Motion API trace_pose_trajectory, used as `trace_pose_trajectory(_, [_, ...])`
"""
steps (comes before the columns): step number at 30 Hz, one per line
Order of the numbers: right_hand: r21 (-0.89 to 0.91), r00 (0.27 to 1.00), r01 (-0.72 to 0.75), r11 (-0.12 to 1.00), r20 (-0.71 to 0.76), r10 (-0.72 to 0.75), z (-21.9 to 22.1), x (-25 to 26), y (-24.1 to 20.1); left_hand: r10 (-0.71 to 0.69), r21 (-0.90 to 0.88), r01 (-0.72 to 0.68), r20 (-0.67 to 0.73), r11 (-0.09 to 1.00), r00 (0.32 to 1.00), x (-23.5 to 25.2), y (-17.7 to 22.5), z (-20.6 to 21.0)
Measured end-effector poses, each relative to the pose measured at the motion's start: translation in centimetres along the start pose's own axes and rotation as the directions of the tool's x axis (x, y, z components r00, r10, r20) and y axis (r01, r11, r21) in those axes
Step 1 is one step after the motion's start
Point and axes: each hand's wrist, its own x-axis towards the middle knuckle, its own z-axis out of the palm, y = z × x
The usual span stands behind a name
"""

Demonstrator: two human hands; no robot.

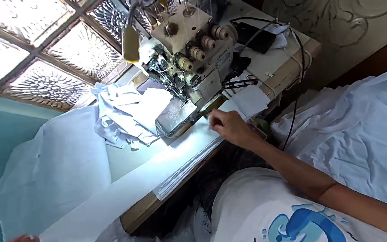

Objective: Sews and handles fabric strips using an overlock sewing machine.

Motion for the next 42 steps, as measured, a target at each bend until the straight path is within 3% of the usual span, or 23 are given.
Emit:
trace_pose_trajectory(1, [-0.013, 0.999, 0.051, 0.999, 0.006, -0.051, 0.5, 0.0, -0.1, 0.022, -0.007, -0.021, 0.058, 1.0, 0.998, -0.3, 0.9, 1.1])
trace_pose_trajectory(3, [-0.052, 0.991, 0.137, 0.989, 0.003, -0.137, 0.8, 0.0, -0.2, 0.108, -0.093, -0.081, 0.336, 0.992, 0.936, -1.3, 1.4, 3.7])
trace_pose_trajectory(6, [-0.129, 0.971, 0.233, 0.964, -0.032, -0.239, 0.5, -0.3, 0.0, 0.209, -0.242, -0.068, 0.624, 0.968, 0.753, -4.6, 3.4, 12.9])
trace_pose_trajectory(9, [-0.187, 0.955, 0.276, 0.943, -0.053, -0.291, 0.0, -1.2, -0.2, 0.176, -0.213, -0.014, 0.764, 0.977, 0.621, -6.5, 3.7, 19.1])
trace_pose_trajectory(11, [-0.206, 0.938, 0.321, 0.924, -0.068, -0.341, -0.2, -1.6, -0.2, 0.149, -0.16, -0.033, 0.797, 0.987, 0.585, -6.8, 3.8, 21.5])
trace_pose_trajectory(15, [-0.179, 0.91, 0.394, 0.902, -0.064, -0.41, -0.3, -2.1, -0.4, 0.145, -0.118, -0.086, 0.782, 0.989, 0.606, -7.2, 4.4, 22.6])
trace_pose_trajectory(21, [-0.118, 0.885, 0.438, 0.891, -0.116, -0.451, 0.8, -2.0, -1.2, 0.309, -0.21, -0.228, 0.69, 0.951, 0.655, -6.3, 3.9, 22.6])
trace_pose_trajectory(25, [-0.079, 0.877, 0.445, 0.892, -0.164, -0.452, 1.1, -2.1, -2.3, 0.343, -0.296, -0.181, 0.715, 0.938, 0.609, -5.7, 3.8, 22.2])
trace_pose_trajectory(30, [-0.029, 0.897, 0.414, 0.91, -0.155, -0.413, 1.0, -2.1, -3.0, 0.274, -0.291, -0.076, 0.738, 0.954, 0.617, -5.6, 3.5, 22.4])
trace_pose_trajectory(34, [0.006, 0.904, 0.41, 0.912, -0.139, -0.405, 0.9, -2.0, -3.1, 0.297, -0.333, -0.045, 0.763, 0.942, 0.574, -5.4, 2.9, 22.3])
trace_pose_trajectory(42, [0.027, 0.929, 0.367, 0.93, -0.065, -0.365, 0.8, -1.7, -3.3, 0.203, -0.435, 0.189, 0.706, 0.881, 0.678, -5.4, 3.0, 22.0])
